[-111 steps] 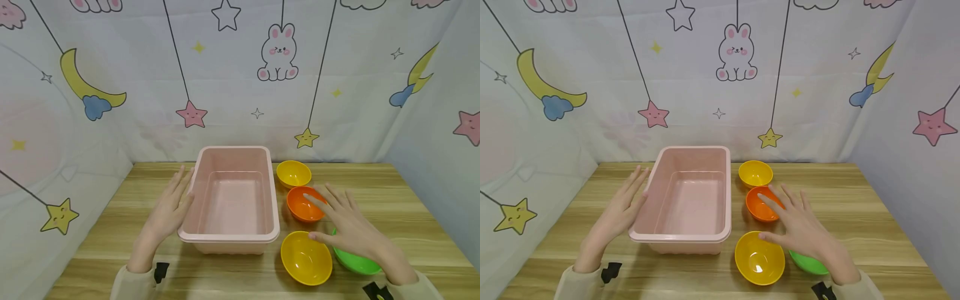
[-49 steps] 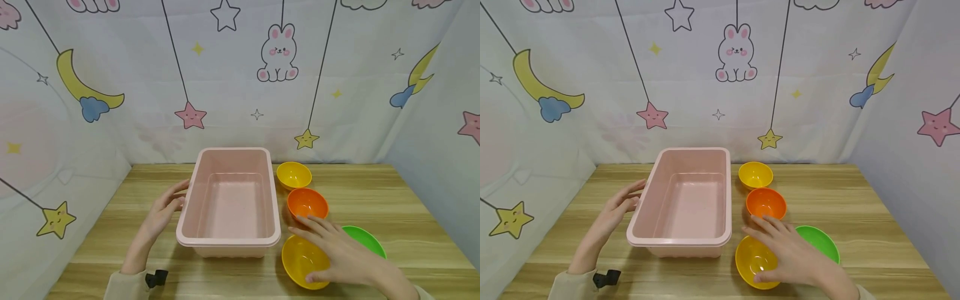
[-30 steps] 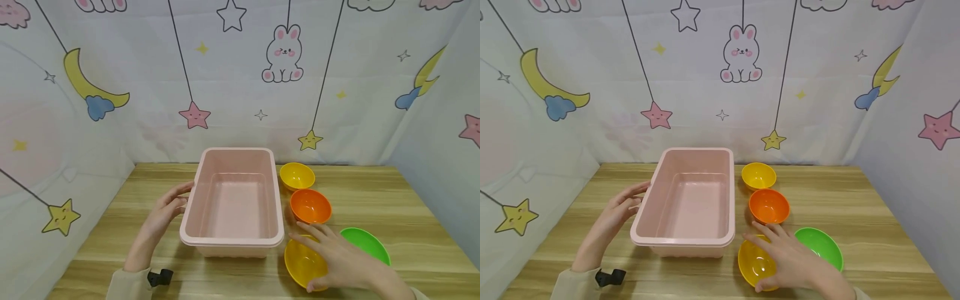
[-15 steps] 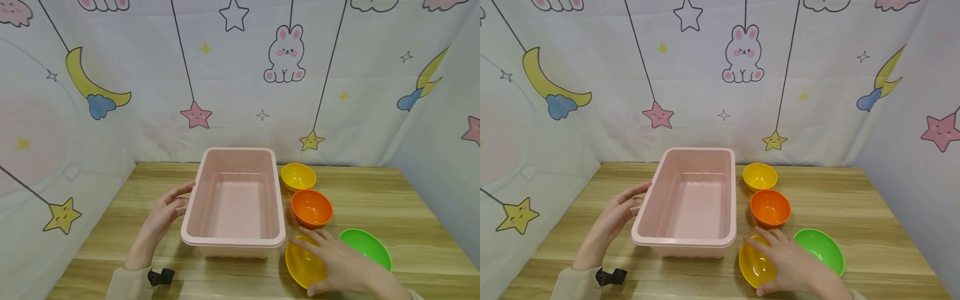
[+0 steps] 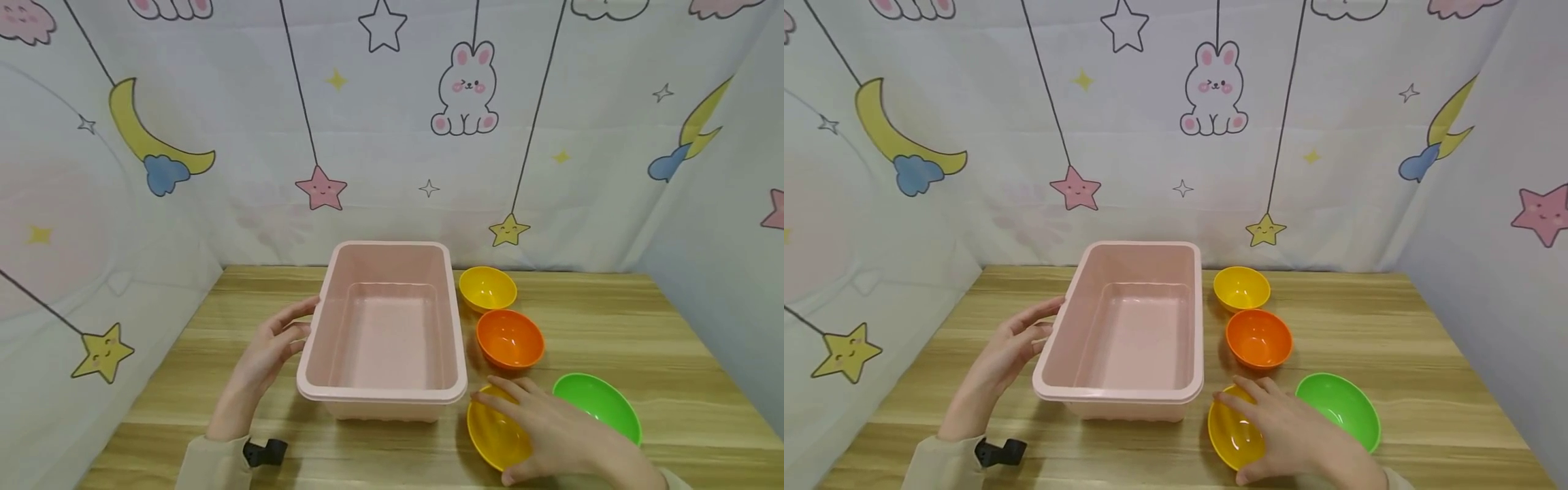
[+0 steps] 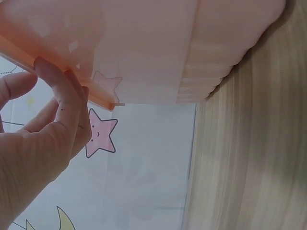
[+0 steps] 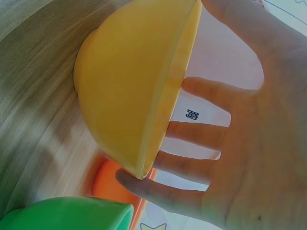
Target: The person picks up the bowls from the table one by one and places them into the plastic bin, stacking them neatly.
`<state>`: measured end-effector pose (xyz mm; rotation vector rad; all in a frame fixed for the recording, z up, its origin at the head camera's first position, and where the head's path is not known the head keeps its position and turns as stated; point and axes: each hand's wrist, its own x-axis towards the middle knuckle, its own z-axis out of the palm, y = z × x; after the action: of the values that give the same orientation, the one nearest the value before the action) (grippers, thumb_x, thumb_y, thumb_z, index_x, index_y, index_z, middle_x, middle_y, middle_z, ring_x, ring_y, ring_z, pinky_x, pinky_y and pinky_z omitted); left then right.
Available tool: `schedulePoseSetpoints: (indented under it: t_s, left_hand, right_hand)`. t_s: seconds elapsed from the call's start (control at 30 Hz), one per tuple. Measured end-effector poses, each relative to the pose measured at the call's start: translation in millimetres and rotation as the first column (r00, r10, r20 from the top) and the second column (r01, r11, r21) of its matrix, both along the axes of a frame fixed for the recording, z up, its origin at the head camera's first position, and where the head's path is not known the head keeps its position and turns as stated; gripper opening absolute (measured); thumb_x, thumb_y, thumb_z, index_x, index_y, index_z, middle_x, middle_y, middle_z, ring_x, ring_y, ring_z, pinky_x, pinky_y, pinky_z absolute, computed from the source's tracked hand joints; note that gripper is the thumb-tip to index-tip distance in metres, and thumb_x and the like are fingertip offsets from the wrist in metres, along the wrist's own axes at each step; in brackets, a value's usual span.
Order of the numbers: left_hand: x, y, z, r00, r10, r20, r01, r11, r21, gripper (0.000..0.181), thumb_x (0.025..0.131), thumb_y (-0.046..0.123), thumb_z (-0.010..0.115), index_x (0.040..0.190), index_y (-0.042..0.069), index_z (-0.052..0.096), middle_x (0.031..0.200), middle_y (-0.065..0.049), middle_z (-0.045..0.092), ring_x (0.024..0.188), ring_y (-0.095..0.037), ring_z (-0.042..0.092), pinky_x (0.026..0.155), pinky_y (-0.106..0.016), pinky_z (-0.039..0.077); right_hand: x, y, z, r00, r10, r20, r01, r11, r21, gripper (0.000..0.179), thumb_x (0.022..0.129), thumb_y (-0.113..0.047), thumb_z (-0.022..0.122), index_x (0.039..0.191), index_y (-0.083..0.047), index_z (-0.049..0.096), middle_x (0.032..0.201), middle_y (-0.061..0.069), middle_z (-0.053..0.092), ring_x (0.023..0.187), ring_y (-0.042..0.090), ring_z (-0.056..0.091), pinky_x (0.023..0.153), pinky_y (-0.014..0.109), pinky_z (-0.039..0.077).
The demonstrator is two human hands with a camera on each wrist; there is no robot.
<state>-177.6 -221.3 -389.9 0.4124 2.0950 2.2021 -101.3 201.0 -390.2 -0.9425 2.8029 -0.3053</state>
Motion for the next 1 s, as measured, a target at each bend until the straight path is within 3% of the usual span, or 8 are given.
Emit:
schedulePoseSetpoints:
  t_s: [0.53,1.0]
  left_hand:
    - [1.1,2.1,2.3,1.0,0.016,0.008,-0.016,1.0,-0.006,0.05,0.095,0.004,0.052,0.142,-0.007,0.039,0.123,0.012,0.058,0.097,-0.004,0.063,0.081,-0.023,0.054]
    - [1.0,3.9,2.6,0.999,0.033,0.033,-0.033,0.999,0.006,0.052,0.094,0.003,0.053,0.142,-0.009,0.037,0.123,0.011,0.057,0.1,-0.004,0.064,0.083,-0.023,0.055]
  right_hand:
    - [-2.1,-6.9,4.8,0.994,-0.031,0.107,0.032,0.999,-0.005,0.096,0.062,-0.056,0.081,0.145,-0.041,0.037,0.151,0.011,0.037,0.131,0.038,0.041,0.085,0.06,0.048]
    - [-2.4,-8.0,4.5,0.994,-0.028,0.109,0.028,1.0,0.0,0.097,0.061,-0.055,0.081,0.145,-0.043,0.034,0.149,0.012,0.038,0.13,0.038,0.041,0.084,0.059,0.048]
